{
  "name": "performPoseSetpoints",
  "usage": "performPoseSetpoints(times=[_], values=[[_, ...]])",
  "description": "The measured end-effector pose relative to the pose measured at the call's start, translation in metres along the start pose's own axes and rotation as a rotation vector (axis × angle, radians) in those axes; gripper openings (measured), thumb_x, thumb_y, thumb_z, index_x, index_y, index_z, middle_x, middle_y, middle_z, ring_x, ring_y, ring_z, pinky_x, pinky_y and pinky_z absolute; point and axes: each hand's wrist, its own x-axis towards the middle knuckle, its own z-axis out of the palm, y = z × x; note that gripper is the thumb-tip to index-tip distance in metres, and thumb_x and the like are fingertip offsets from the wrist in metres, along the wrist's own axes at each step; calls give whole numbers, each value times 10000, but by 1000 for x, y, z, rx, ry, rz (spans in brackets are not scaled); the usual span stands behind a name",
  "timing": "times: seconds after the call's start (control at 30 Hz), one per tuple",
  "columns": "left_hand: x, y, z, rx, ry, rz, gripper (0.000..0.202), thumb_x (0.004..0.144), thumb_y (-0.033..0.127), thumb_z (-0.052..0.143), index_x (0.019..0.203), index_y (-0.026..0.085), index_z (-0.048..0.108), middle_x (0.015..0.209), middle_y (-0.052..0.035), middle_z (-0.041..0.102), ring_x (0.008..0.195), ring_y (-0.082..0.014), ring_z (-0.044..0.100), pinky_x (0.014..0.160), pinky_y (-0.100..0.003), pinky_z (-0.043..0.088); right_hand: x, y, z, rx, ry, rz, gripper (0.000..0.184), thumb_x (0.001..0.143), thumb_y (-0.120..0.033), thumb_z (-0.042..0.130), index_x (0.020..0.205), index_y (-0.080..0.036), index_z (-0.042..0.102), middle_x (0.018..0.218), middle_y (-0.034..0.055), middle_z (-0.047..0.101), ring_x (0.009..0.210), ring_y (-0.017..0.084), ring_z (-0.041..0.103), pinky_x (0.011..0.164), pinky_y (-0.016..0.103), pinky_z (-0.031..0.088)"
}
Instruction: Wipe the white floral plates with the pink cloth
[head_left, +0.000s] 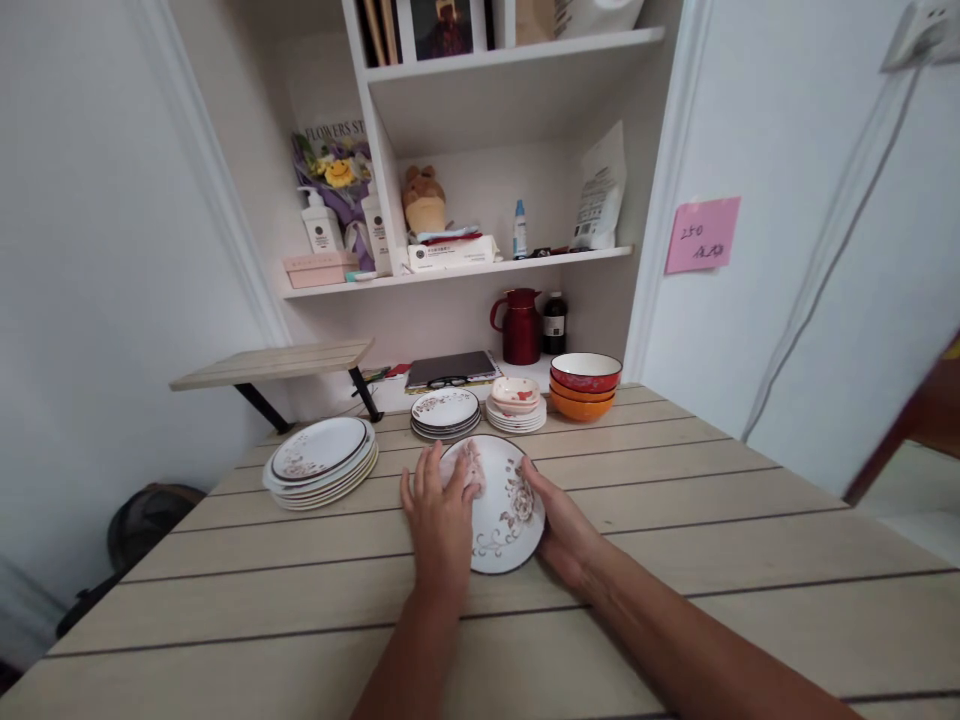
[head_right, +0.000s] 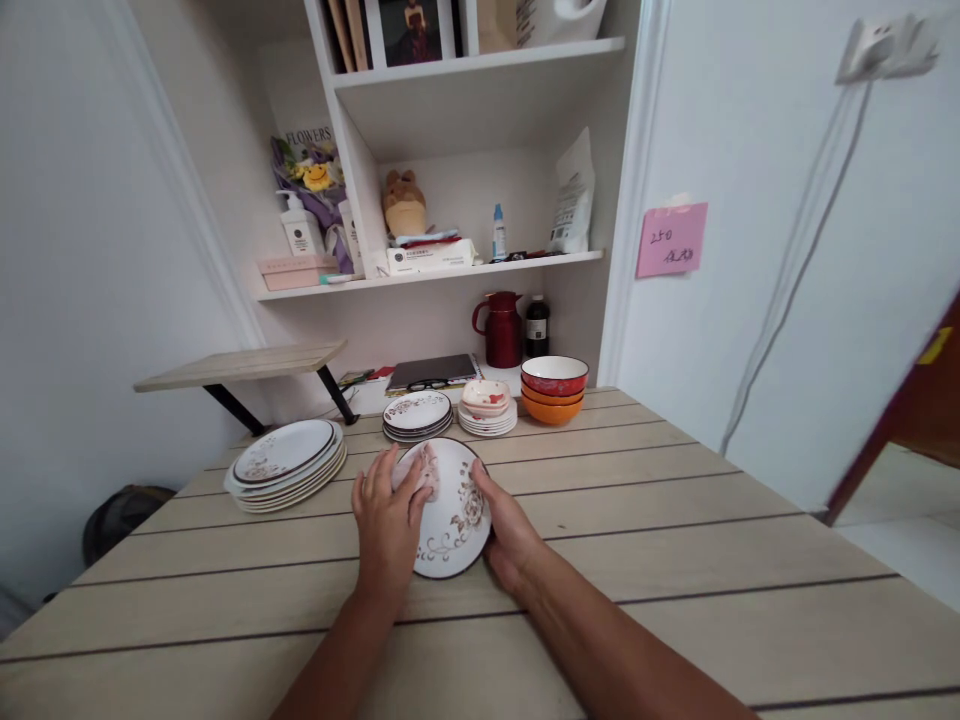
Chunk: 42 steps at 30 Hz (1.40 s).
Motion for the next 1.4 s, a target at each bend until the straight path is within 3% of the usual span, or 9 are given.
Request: performPoseSetpoints(times=[0.13, 0.33, 0.53, 0.67, 0.8, 1.07, 1.4], values=[[2, 2, 5, -92, -82, 99, 414, 908, 202, 438, 1314, 251, 504, 1356, -69, 545, 1288, -214, 447, 1107, -480, 294, -1, 1, 3, -5, 7, -3, 478, 868, -501, 535, 1178, -147, 619, 1031, 99, 735, 975, 224, 679, 974, 398, 455], [0, 18, 8, -201, -330, 314, 504, 902, 177, 439, 1394, 276, 397, 1449, -32, 441, 1384, -201, 312, 1118, -472, 285, 4, 0, -1, 87, 10, -35, 459, 883, -492, 508, 1159, -142, 619, 1058, 99, 724, 995, 215, 670, 979, 375, 449], [-1, 28, 0, -263, -485, 464, 475, 897, 168, 459, 1355, 293, 449, 1426, -5, 469, 1372, -191, 336, 1121, -459, 286, 9, -13, -8, 198, 34, 7, 518, 914, -525, 406, 1126, -98, 609, 943, 124, 739, 921, 239, 689, 945, 403, 466], [-2, 21, -3, -206, -432, 424, 444, 912, 181, 439, 1324, 340, 473, 1385, 22, 514, 1333, -197, 401, 1138, -517, 224, 14, -23, -13, 240, 3, -40, 567, 917, -528, 383, 1223, -83, 559, 1011, 147, 726, 992, 253, 667, 957, 422, 453], [-1, 10, 0, -97, -298, 315, 415, 912, 189, 441, 1307, 302, 499, 1381, 3, 516, 1329, -222, 408, 1138, -543, 200, 15, -27, -15, 266, -17, -89, 540, 918, -505, 399, 1278, -125, 530, 1116, 133, 699, 1061, 247, 639, 982, 442, 434], [3, -5, -2, 26, -160, 160, 449, 908, 161, 442, 1350, 240, 460, 1397, -30, 495, 1350, -210, 376, 1129, -496, 265, 4, -10, -5, 157, -80, 23, 512, 882, -491, 504, 1251, -142, 565, 1104, 113, 709, 1077, 240, 636, 1019, 430, 408], [4, 2, 7, -119, -257, 347, 504, 910, 147, 422, 1405, 233, 375, 1460, -13, 414, 1391, -193, 299, 1154, -477, 248, 0, 0, -3, 119, -116, 53, 497, 875, -486, 534, 1241, -153, 579, 1090, 95, 717, 1003, 217, 669, 1002, 381, 426]])
